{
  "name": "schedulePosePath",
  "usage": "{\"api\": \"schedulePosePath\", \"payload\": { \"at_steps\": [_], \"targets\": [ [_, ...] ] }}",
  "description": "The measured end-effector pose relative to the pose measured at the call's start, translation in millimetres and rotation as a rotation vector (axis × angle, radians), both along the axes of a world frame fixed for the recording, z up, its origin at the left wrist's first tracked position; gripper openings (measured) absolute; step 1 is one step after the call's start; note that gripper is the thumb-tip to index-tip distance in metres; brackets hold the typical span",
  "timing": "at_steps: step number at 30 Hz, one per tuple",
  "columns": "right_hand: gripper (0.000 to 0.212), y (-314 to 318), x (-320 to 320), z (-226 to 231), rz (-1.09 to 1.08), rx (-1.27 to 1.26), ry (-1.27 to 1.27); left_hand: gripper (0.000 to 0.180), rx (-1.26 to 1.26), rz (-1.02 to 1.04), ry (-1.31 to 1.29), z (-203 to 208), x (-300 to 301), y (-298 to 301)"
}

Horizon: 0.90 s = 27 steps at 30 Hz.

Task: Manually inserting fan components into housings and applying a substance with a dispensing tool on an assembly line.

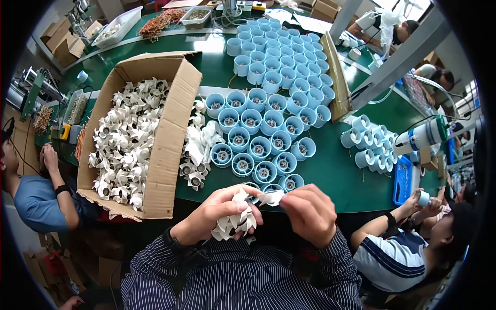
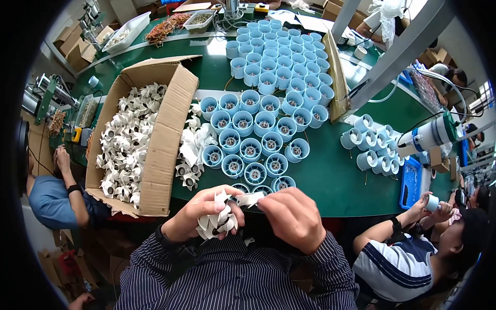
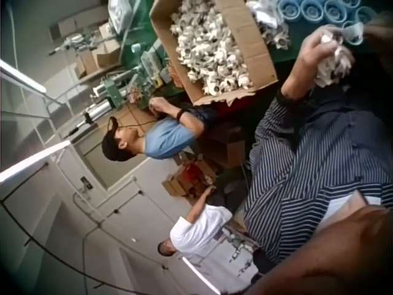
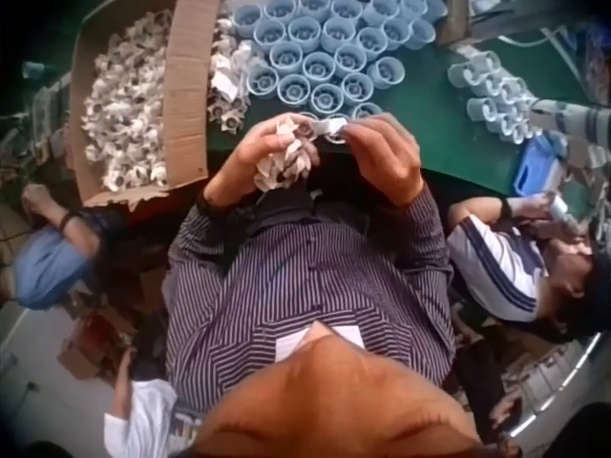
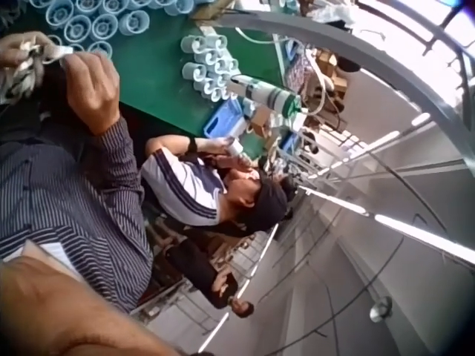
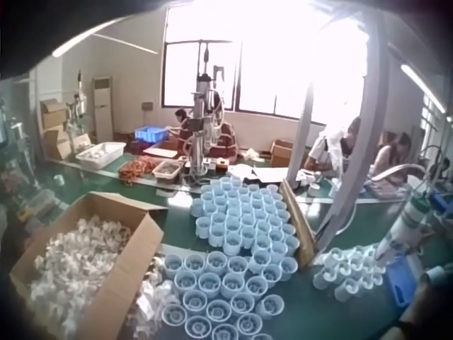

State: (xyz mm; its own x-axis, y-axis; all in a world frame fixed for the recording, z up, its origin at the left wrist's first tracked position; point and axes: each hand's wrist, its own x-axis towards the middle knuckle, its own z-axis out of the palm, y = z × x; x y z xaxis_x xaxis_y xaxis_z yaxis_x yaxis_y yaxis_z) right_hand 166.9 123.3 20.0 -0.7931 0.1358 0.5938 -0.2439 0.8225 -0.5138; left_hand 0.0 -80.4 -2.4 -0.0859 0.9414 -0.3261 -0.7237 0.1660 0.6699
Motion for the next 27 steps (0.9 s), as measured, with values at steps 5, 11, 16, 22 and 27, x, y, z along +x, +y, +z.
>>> {"api": "schedulePosePath", "payload": {
  "at_steps": [5, 11, 16, 22, 27],
  "targets": [
    [0.007, 19.0, 13.7, -7.3, -0.262, -0.3, -0.22, 0.055, -0.004, 0.05, 0.136, -7.6, -9.5, -10.2],
    [0.006, 9.8, 7.4, -35.1, -0.219, -0.268, -0.392, 0.048, -0.069, 0.111, 0.289, -15.9, -16.3, -14.6],
    [0.008, 11.4, -2.5, -37.7, -0.193, -0.037, -0.486, 0.046, -0.051, 0.124, 0.33, -22.1, -13.0, -15.9],
    [0.009, 4.1, -7.1, -32.3, -0.237, -0.014, -0.441, 0.045, -0.067, 0.125, 0.36, -24.3, -13.8, -12.0],
    [0.01, -9.6, -10.3, -30.2, -0.204, 0.164, -0.451, 0.036, -0.08, 0.144, 0.325, -17.5, -14.4, -8.4]
  ]
}}
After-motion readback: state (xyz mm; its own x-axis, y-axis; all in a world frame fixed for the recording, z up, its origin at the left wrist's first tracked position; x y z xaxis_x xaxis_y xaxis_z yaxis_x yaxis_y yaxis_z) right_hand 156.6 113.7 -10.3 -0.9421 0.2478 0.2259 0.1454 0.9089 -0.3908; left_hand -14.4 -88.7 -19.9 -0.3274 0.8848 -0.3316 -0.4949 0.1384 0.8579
